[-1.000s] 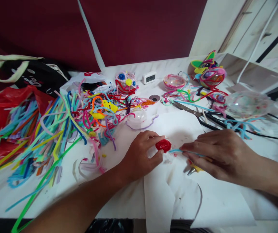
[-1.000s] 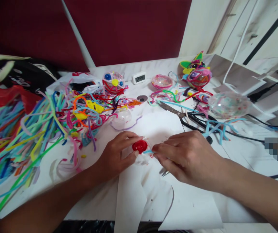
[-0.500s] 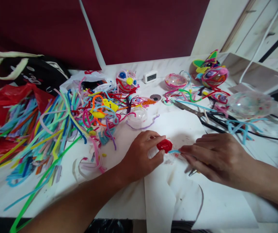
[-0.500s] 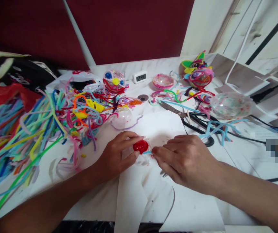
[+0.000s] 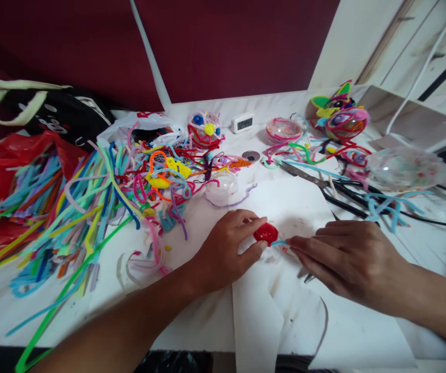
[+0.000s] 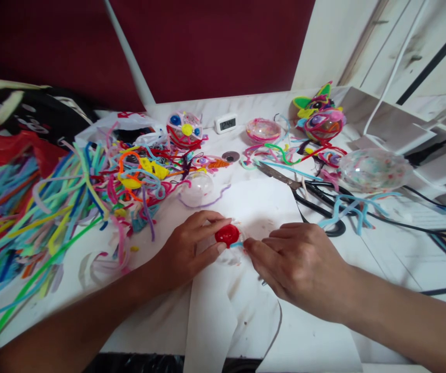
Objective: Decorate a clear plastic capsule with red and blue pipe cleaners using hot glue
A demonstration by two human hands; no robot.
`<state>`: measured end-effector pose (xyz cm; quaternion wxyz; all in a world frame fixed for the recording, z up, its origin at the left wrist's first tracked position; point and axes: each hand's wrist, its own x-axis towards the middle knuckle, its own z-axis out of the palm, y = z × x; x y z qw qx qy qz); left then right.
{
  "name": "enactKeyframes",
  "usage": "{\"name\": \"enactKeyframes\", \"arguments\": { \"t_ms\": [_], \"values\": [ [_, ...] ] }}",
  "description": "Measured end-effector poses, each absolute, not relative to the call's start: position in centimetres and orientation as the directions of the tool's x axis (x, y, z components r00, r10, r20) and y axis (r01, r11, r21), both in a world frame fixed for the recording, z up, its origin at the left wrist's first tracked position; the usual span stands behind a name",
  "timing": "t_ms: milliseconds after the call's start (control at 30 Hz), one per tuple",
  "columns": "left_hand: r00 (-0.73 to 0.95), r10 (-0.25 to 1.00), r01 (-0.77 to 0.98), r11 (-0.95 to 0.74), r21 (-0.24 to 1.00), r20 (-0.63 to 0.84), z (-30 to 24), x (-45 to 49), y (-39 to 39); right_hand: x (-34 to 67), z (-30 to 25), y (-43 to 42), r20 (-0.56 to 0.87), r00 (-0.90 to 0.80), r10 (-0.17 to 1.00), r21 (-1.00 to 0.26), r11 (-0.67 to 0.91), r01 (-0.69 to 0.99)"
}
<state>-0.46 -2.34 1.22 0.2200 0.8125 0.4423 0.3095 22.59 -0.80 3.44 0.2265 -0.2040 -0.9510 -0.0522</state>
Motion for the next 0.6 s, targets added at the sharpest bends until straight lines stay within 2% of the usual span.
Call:
{"name": "enactKeyframes", "arguments": {
  "t_ms": [200, 600],
  "values": [
    [0.457, 0.842, 0.571, -0.524, 0.631, 0.286, 1.00, -0.78, -2.25, 22.40, 3.44, -0.87, 0.455, -0.819, 0.350, 0.032, 0.912, 0.408],
    [0.473, 0.846, 0.593, -0.511, 0.622, 0.244, 1.29, -0.80, -2.05, 22.11, 3.33, -0.85, 0.467, -0.797, 0.382, 0.005, 0.901, 0.434]
  ]
}}
